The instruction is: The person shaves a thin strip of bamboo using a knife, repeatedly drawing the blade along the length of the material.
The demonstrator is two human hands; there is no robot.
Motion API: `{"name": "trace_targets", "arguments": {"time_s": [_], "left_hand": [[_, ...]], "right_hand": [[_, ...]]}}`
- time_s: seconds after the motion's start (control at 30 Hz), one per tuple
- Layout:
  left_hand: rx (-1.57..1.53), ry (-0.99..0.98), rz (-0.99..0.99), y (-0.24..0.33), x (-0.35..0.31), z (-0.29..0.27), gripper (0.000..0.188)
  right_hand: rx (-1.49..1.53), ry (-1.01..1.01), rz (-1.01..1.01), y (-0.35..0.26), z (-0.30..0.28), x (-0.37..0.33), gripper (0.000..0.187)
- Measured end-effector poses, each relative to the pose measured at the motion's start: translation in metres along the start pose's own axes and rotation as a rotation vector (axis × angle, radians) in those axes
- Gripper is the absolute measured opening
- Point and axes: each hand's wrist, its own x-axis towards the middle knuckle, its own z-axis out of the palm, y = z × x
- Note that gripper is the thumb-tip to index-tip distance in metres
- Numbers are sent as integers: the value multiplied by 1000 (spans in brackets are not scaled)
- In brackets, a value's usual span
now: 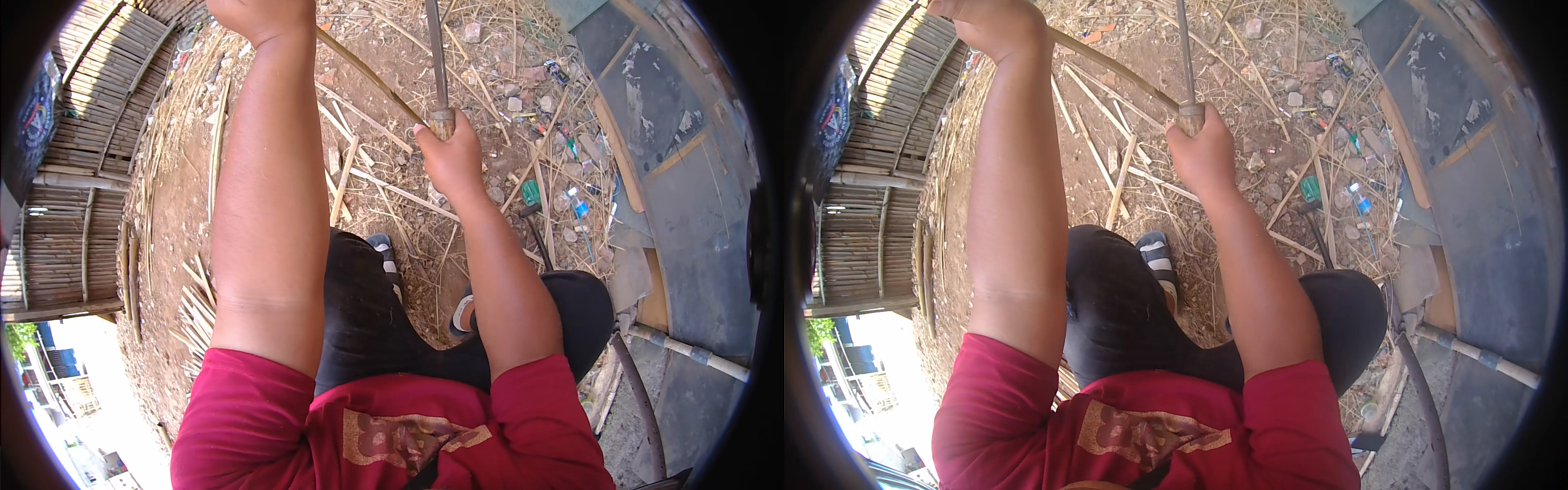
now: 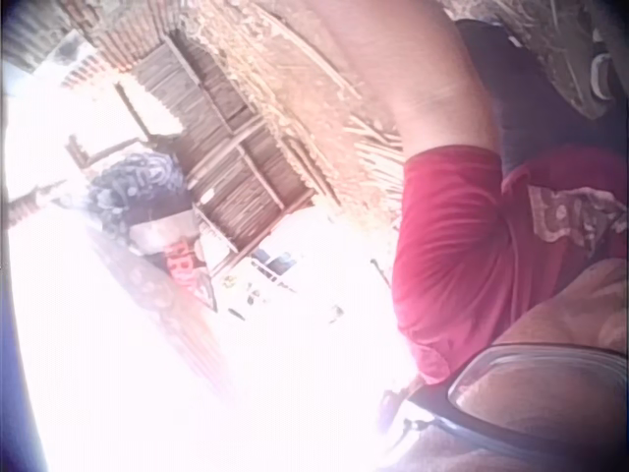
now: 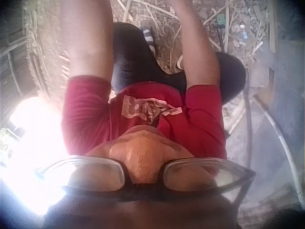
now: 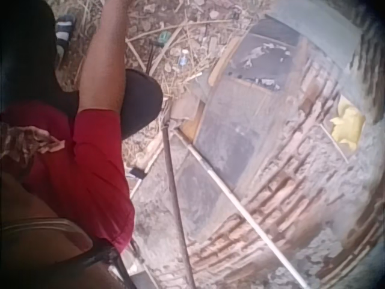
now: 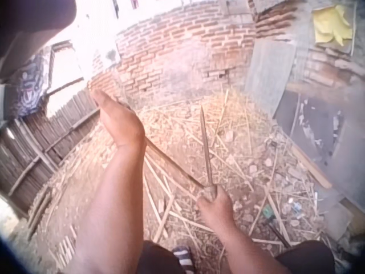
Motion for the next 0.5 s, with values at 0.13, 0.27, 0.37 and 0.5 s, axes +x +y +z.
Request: {"name": "trace_targets", "arguments": {"time_s": [0.13,0.27,0.37,0.5], "left_hand": [[-167,-23,-93,4,0,4,63],[-274,-4,-182,14,0,-1,60],[-258,-49,-249,15,-1,-8,60],[-236,-62,-248,15,-3,-11,62]], "right_hand": [[-273,-102,75,47,29,-8,42],[-531,-130,237,118,39,-7,45],[-402,-158,215,113,33,7,46],[-297,-95,124,82,34,7,44]]}}
